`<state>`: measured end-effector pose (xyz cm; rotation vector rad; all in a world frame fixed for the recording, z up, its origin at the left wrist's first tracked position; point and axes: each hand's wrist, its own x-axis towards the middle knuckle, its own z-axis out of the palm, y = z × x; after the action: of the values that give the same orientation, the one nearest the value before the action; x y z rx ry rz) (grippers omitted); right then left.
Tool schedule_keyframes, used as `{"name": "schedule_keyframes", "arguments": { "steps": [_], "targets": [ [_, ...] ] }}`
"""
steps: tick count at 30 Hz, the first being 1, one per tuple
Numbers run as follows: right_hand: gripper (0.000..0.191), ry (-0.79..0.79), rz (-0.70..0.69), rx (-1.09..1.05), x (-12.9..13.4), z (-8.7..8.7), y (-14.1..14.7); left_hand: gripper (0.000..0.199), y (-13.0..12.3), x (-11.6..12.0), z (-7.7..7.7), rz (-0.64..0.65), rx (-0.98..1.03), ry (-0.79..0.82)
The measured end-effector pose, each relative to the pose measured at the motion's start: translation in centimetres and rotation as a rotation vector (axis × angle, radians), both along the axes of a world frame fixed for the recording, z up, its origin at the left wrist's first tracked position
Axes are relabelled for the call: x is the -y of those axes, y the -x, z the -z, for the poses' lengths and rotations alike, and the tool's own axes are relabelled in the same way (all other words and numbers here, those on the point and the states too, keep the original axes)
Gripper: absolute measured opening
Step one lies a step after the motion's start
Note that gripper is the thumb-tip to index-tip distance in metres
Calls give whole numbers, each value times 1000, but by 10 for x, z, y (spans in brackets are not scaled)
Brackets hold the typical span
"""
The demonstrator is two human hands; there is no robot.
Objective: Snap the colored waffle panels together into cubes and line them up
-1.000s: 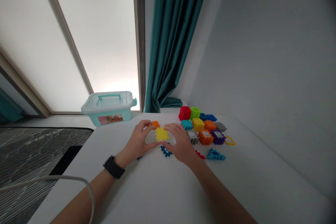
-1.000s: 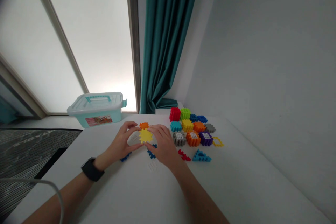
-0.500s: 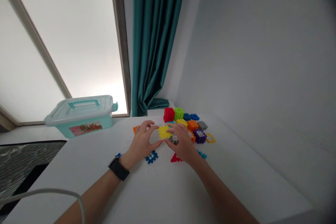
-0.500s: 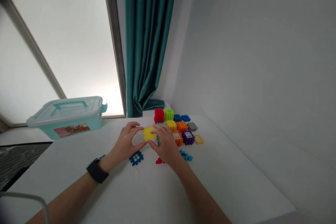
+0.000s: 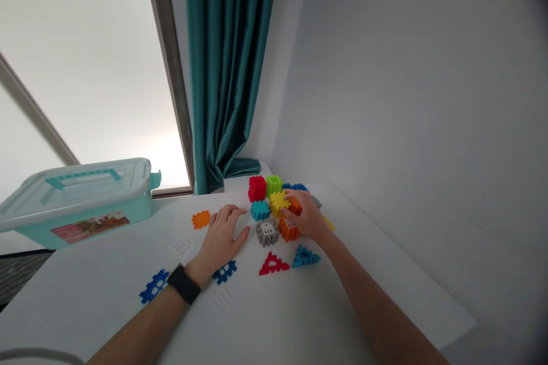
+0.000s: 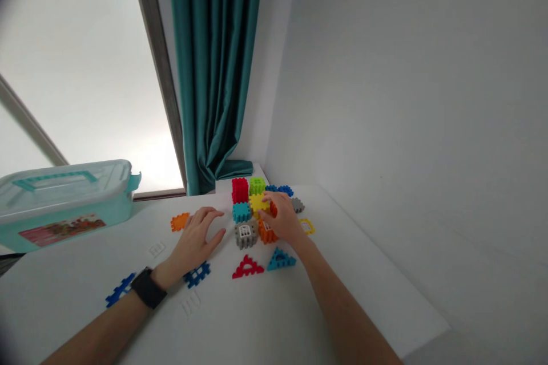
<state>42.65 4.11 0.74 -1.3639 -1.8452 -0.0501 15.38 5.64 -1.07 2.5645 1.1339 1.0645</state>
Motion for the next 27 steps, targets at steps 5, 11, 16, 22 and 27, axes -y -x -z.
{"name": "schedule_keyframes", "arguments": {
  "steps": [5,11,16,22,27],
  "targets": [
    [20,49,-15,6,-20,11,-19,25,3,-4,15,0,-80,76],
    [16,115,-14,26,-31,17,-26,22,0,-2,20,44,-179,113],
    [15,132,-21,33,-33,17,-27,21,0,1,21,56,-216,115],
    [18,148,-29,39,-35,18,-25,20,0,0,21,56,-201,117],
    [18,154,-27,36,-35,20,-25,19,0,0,21,60,-177,108]
  ]
}}
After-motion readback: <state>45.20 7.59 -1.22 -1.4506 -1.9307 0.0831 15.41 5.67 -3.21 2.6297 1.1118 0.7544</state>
